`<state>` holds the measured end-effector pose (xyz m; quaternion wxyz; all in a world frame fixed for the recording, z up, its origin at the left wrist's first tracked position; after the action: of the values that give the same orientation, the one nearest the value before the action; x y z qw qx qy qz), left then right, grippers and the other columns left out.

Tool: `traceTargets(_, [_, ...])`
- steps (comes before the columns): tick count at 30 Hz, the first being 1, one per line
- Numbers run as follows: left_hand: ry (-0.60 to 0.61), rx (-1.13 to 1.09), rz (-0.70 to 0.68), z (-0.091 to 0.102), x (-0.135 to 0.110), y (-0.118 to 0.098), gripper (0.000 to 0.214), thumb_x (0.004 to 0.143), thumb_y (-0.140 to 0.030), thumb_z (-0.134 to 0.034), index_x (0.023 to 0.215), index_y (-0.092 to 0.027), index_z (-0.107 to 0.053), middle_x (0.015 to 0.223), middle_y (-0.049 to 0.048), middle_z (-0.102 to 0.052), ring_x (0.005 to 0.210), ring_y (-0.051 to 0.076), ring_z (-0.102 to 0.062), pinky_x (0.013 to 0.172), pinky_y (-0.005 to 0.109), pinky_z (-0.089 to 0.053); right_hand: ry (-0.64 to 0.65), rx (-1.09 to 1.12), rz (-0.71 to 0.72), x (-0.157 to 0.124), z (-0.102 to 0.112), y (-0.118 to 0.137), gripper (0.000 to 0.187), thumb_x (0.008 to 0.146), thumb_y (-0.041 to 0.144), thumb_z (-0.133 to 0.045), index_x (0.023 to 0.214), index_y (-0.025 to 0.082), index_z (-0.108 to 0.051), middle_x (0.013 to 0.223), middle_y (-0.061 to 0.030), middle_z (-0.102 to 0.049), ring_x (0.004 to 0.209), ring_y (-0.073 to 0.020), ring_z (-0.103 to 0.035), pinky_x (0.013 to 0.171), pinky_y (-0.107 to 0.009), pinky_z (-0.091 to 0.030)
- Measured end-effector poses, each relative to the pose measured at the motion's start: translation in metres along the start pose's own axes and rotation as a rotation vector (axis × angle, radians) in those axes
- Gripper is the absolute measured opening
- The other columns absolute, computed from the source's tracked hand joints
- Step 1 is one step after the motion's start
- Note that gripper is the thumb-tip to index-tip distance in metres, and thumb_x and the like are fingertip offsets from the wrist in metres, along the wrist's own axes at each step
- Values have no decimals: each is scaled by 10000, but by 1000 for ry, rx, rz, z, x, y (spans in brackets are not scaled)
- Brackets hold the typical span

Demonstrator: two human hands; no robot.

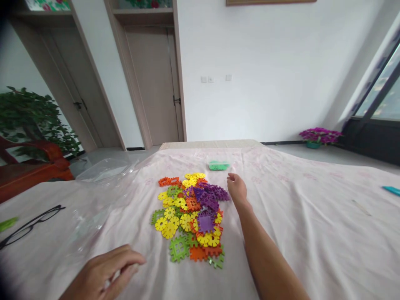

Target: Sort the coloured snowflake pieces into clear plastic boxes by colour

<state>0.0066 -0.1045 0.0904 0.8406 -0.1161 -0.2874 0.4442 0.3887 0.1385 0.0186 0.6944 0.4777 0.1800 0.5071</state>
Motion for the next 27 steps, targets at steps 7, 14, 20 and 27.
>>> traceTargets(7, [-197,226,189,-65,114,39,349,945,-341,-453,1200,-201,-646,1269,119,-632,1226,285,-546,1052,479,-418,-77,-447,78,4,-12,-10,520,861,210,-442,1378,184,-495,1346,-134,-531,1131,-268,-563,914,-367,-462])
traceTargets(14, [15,252,250,-122,138,55,537,941,-531,-409,1424,-305,-468,1472,126,-465,1392,375,-353,1099,621,-275,-10,-744,424,40,-44,34,493,899,148,-437,1386,208,-490,1438,-100,-471,1230,-267,-453,978,-366,-404])
traceTargets(20, [100,190,43,-143,135,30,555,903,-535,-496,1428,-359,-449,1442,98,-494,1410,384,-307,1124,626,-240,137,-985,550,69,-71,60,319,947,229,-456,1223,227,-617,1282,-106,-598,1158,-247,-516,902,-344,-408])
traceTargets(27, [74,94,-44,-140,139,28,479,899,-454,-546,1365,-345,-517,1416,44,-526,1397,331,-342,1148,582,-258,183,-1078,667,70,-74,70,266,928,84,-429,1056,145,-654,1127,-150,-632,1056,-226,-565,878,-334,-371])
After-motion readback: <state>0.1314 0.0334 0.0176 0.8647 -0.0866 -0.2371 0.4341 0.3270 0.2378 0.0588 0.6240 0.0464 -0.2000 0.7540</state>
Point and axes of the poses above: each hand's wrist, its own x-axis towards the middle knuckle, its own z-axis out of the back of the hand, y = z × x, the point moved 4 cm from there along x, towards the middle knuckle
